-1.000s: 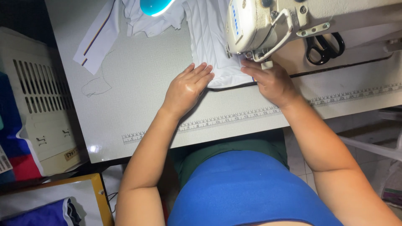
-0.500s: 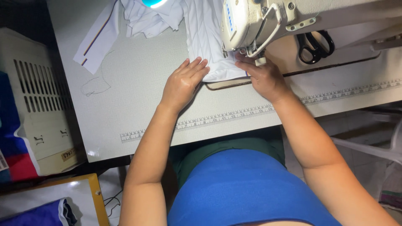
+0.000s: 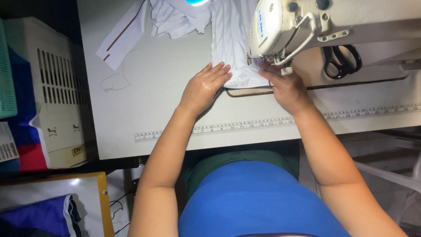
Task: Trimming and folding white fabric pieces at a sewing workstation using scissors
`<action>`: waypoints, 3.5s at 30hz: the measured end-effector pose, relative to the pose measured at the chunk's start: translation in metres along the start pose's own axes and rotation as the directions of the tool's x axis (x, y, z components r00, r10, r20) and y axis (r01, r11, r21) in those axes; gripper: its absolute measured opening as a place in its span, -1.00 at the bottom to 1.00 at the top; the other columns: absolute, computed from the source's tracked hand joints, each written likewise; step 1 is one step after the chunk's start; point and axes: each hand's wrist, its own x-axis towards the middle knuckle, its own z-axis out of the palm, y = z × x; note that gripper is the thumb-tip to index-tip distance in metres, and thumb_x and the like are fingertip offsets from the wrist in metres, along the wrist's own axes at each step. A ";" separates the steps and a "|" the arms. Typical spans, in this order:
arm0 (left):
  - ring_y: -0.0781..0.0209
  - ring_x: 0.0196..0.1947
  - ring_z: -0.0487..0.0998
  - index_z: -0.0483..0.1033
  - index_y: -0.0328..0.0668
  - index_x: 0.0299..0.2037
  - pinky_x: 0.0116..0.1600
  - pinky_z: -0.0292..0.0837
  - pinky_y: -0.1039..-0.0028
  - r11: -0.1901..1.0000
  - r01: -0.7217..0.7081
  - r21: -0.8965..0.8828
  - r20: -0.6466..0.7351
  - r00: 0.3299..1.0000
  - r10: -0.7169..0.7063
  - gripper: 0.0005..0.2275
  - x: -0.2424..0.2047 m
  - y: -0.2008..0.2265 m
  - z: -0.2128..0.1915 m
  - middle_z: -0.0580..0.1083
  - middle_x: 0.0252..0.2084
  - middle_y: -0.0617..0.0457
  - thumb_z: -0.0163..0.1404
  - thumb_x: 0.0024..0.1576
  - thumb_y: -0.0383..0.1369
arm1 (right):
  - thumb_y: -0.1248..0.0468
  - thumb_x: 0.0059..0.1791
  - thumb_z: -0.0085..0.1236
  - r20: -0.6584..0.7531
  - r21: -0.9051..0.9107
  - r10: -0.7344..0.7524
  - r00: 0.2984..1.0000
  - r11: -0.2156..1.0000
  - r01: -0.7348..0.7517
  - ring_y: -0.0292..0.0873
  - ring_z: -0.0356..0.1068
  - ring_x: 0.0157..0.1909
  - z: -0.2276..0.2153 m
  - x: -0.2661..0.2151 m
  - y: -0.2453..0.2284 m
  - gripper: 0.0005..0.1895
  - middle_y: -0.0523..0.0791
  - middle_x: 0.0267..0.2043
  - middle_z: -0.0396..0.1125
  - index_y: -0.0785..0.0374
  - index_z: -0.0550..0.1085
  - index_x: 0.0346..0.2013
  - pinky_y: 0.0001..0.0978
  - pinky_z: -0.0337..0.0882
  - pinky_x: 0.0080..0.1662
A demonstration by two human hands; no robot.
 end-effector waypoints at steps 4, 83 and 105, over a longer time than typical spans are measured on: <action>0.19 0.10 0.44 0.54 -0.08 -0.09 0.23 0.26 0.34 1.000 -0.014 0.011 -0.003 1.000 0.014 -0.78 -0.001 -0.002 0.002 0.50 0.00 0.03 0.07 0.07 -0.53 | 0.61 -0.18 -0.09 -0.008 0.000 0.002 1.000 1.000 -0.002 -0.15 0.40 0.01 0.000 0.002 -0.002 -0.46 -0.20 0.04 0.42 0.08 0.53 -0.04 -0.29 0.38 0.06; -0.06 0.40 -0.04 0.14 0.15 0.33 0.31 -0.18 -0.12 0.900 0.363 0.243 0.226 0.881 -0.416 -0.57 -0.050 0.008 -0.044 0.03 0.40 -0.04 -0.22 0.23 -0.16 | 0.17 -0.01 0.07 -0.044 -0.185 0.051 0.998 0.981 -0.058 -0.12 0.31 0.04 0.018 -0.039 -0.008 -0.85 -0.33 0.07 0.37 -0.11 0.55 -0.19 -0.30 0.27 0.06; -0.01 0.41 -0.06 0.14 0.22 0.33 0.34 -0.24 -0.09 0.908 0.358 0.217 0.238 0.883 -0.405 -0.57 -0.046 -0.004 -0.047 0.02 0.41 0.02 -0.21 0.22 -0.15 | 0.22 -0.01 0.08 -0.116 -0.191 0.026 0.993 0.980 -0.048 -0.11 0.30 0.07 0.024 -0.036 -0.014 -0.81 -0.29 0.06 0.37 -0.10 0.55 -0.14 -0.28 0.29 0.08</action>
